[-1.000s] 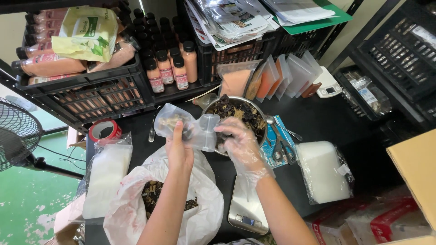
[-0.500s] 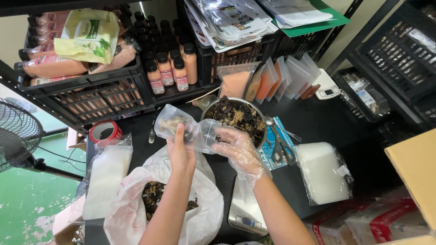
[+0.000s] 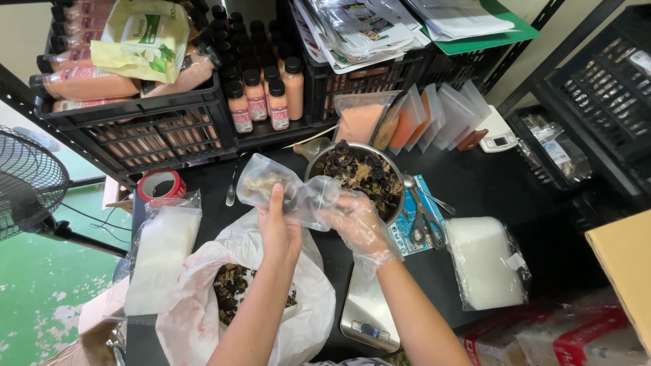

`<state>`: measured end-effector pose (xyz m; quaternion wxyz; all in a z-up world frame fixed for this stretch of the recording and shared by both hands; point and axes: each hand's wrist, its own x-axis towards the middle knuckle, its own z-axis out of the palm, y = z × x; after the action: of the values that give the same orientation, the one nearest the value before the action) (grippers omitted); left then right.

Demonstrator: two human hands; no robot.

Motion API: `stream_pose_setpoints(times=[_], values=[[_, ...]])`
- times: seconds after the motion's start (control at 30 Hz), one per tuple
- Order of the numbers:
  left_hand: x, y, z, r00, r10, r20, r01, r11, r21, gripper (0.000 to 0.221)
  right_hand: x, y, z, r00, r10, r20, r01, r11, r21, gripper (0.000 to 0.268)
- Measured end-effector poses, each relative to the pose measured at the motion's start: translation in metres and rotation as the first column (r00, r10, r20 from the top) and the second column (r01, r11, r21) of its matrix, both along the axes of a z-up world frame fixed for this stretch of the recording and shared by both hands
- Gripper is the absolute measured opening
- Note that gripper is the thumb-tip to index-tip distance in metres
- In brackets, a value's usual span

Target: A person wearing gloves portions dried food from a large white sack into small clear plastic bags using a scoop. They weigh each bag on a digital scale to ensure consistency and then pack the finished bags into a large cardboard box.

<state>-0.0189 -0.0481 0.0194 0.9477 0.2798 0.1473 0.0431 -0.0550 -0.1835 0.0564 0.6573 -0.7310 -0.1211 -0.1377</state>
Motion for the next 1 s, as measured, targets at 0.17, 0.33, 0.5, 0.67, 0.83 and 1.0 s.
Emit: stream_pose_setpoints(times=[0.17,0.33,0.5,0.67,0.83,1.0], values=[[0.002,-0.006,-0.015,1.0,0.011,0.0,-0.011,0.998,-0.06,0.032,-0.01,0.01,0.01,0.999,0.003,-0.05,-0.003,1.0,-0.004,0.033],[-0.007,-0.018,0.009,1.0,0.018,-0.022,-0.021,0.988,-0.153,0.024,-0.003,0.017,0.002,0.969,-0.244,-0.038,0.247,0.966,0.077,0.01],[-0.003,-0.02,0.0,1.0,0.024,-0.019,-0.026,0.99,-0.14,0.036,-0.002,0.024,0.007,0.958,-0.261,-0.122,0.271,0.96,0.071,0.02],[-0.017,-0.021,0.019,0.998,-0.046,-0.033,0.039,0.985,-0.17,0.035,-0.002,0.013,0.025,0.98,-0.125,-0.157,0.134,0.99,0.049,0.027],[-0.003,0.004,-0.016,0.954,-0.265,0.14,0.288,0.94,-0.183,0.026,-0.004,-0.015,0.03,0.986,-0.077,-0.151,0.107,0.973,0.204,0.027],[0.022,0.065,-0.013,0.759,-0.529,0.38,0.439,0.846,0.301,0.074,0.002,-0.057,-0.009,0.993,0.116,0.033,-0.12,0.978,0.17,0.036]])
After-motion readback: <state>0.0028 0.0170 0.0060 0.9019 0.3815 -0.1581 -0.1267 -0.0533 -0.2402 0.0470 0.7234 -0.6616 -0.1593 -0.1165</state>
